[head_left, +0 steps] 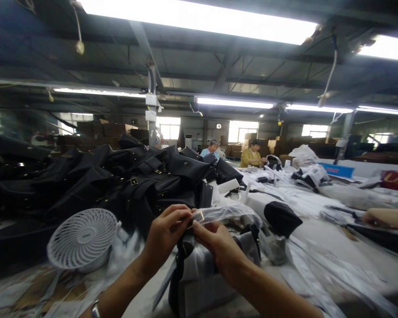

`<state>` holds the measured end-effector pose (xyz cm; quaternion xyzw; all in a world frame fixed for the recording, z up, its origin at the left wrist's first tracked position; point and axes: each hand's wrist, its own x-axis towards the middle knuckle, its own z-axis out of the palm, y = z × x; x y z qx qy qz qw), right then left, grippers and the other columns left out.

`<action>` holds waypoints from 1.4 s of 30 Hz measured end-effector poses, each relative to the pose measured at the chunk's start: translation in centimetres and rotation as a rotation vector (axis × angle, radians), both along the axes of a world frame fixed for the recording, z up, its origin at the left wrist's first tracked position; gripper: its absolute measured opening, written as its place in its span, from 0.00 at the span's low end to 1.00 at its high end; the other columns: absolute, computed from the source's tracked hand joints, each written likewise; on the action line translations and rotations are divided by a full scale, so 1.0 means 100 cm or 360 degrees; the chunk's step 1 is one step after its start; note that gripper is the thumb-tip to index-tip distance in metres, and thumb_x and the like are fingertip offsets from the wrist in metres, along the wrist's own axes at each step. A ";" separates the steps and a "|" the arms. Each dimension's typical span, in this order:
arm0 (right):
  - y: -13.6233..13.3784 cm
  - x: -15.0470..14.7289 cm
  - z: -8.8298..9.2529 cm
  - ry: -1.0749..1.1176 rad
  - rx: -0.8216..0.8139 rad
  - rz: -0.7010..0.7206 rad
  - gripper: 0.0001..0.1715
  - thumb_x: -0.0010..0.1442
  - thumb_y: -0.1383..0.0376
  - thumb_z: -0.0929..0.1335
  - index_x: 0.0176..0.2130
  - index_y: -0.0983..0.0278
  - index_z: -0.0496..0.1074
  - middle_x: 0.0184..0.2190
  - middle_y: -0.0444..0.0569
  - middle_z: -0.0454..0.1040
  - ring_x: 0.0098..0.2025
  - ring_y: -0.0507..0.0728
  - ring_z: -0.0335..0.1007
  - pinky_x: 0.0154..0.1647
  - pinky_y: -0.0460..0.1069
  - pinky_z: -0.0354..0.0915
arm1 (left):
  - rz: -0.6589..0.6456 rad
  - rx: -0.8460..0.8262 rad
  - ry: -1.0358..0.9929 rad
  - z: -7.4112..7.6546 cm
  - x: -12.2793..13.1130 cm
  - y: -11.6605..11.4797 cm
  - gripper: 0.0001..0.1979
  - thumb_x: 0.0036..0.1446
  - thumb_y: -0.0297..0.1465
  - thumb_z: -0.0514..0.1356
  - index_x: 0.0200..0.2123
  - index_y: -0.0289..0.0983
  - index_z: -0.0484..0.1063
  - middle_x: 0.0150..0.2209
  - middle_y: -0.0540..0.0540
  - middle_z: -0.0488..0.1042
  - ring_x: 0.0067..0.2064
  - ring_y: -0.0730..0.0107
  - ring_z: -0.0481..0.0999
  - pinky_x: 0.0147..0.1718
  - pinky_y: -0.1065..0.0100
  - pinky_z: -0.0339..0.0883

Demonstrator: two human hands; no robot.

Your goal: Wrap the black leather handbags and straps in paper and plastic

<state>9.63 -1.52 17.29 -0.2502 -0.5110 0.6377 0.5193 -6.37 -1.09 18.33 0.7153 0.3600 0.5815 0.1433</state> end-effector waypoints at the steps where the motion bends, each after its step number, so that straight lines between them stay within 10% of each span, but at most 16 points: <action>1: 0.000 0.000 -0.001 0.0016 0.0032 0.0031 0.24 0.50 0.57 0.78 0.46 0.62 0.77 0.46 0.48 0.78 0.51 0.58 0.71 0.54 0.50 0.61 | 0.0016 0.0062 0.0068 -0.002 -0.002 0.002 0.06 0.60 0.33 0.61 0.39 0.42 0.79 0.46 0.44 0.76 0.45 0.63 0.78 0.36 0.72 0.74; 7: 0.001 -0.009 -0.009 -0.0082 0.0005 0.0040 0.20 0.42 0.57 0.80 0.33 0.66 0.79 0.28 0.44 0.75 0.34 0.53 0.68 0.39 0.47 0.61 | 0.0036 0.0667 0.0652 -0.010 -0.020 0.016 0.22 0.64 0.25 0.56 0.59 0.47 0.67 0.56 0.46 0.73 0.52 0.66 0.76 0.51 0.67 0.73; 12: 0.005 -0.017 -0.015 -0.0124 0.0062 -0.0053 0.23 0.43 0.51 0.79 0.26 0.68 0.77 0.21 0.42 0.68 0.27 0.49 0.57 0.30 0.46 0.54 | 0.0266 0.1211 0.1128 0.005 -0.022 0.013 0.16 0.62 0.23 0.58 0.53 0.35 0.72 0.48 0.40 0.78 0.49 0.64 0.78 0.48 0.64 0.75; 19: 0.012 -0.019 -0.021 0.0090 0.0139 -0.0126 0.19 0.42 0.56 0.80 0.32 0.65 0.79 0.28 0.44 0.75 0.33 0.53 0.66 0.39 0.48 0.61 | 0.0343 0.1289 0.1373 0.011 -0.033 0.006 0.13 0.63 0.24 0.57 0.50 0.33 0.73 0.45 0.41 0.79 0.46 0.64 0.79 0.45 0.65 0.75; 31: 0.005 -0.008 -0.018 0.0102 0.0148 0.0045 0.20 0.49 0.58 0.78 0.41 0.62 0.78 0.42 0.48 0.79 0.48 0.60 0.73 0.52 0.53 0.64 | 0.0368 0.0822 0.1147 -0.022 -0.047 -0.003 0.13 0.62 0.23 0.59 0.49 0.40 0.72 0.46 0.47 0.76 0.46 0.73 0.77 0.46 0.75 0.70; 42: 0.010 -0.013 -0.031 0.0050 0.0045 -0.0026 0.23 0.42 0.56 0.80 0.36 0.65 0.81 0.32 0.49 0.80 0.35 0.56 0.74 0.42 0.51 0.67 | -0.0298 -0.0737 0.0210 0.015 -0.015 0.006 0.21 0.61 0.44 0.59 0.52 0.40 0.72 0.48 0.45 0.78 0.50 0.59 0.76 0.50 0.65 0.67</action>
